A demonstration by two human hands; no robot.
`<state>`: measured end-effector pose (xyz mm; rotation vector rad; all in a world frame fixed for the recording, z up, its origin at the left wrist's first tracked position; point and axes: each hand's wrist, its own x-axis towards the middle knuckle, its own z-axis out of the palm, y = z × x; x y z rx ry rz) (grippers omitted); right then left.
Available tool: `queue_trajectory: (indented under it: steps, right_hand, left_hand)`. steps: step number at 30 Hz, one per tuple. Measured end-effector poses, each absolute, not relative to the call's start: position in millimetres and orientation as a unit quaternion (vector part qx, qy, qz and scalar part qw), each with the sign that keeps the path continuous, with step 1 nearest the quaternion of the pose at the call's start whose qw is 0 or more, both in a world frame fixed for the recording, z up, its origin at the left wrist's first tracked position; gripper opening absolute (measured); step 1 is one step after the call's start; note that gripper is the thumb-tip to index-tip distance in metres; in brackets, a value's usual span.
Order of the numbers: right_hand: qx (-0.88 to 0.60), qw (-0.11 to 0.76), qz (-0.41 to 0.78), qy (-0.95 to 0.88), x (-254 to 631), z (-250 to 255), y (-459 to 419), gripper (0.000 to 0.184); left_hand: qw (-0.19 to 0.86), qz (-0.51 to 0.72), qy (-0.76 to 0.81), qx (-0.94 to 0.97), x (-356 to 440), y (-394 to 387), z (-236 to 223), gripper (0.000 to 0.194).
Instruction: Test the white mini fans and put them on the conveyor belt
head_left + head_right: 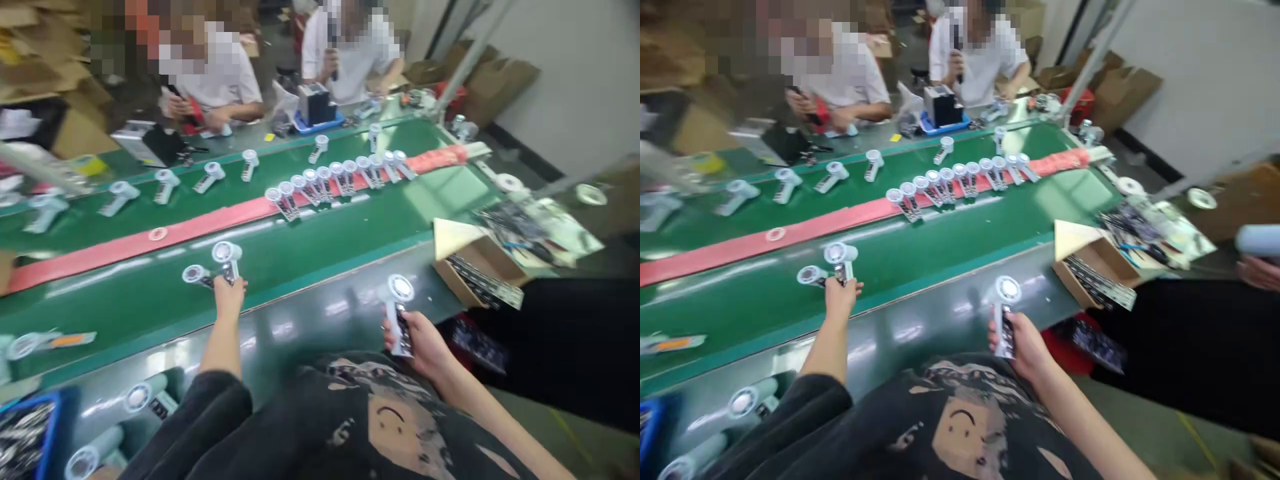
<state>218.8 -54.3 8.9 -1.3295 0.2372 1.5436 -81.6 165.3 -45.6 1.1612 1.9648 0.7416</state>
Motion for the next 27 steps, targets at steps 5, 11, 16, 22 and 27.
queue_trajectory:
  steps: [5, 11, 16, 22, 27]
  right_hand:
    - [-0.499, 0.539, 0.675, -0.07, 201, 37, -20, 0.035]
    - [-0.44, 0.527, 0.703, -0.183, 186, 51, -1, 0.041]
    - [-0.466, 0.537, 0.67, -0.213, 184, 55, 0, 0.036]
    - [-0.45, 0.545, 0.648, -0.285, 190, 60, 1, 0.041]
    - [-0.45, 0.574, 0.619, -0.293, 198, 59, -1, 0.055]
  left_hand:
    - [0.581, 0.368, 0.621, 0.377, -30, 93, -29, 0.033]
    - [0.707, 0.463, 0.439, 0.306, 3, 48, 4, 0.048]
    - [0.725, 0.457, 0.404, 0.32, 13, 28, 29, 0.054]
    - [0.753, 0.455, 0.369, 0.299, 29, 19, 39, 0.061]
    - [0.768, 0.452, 0.368, 0.264, 35, 19, 45, 0.057]
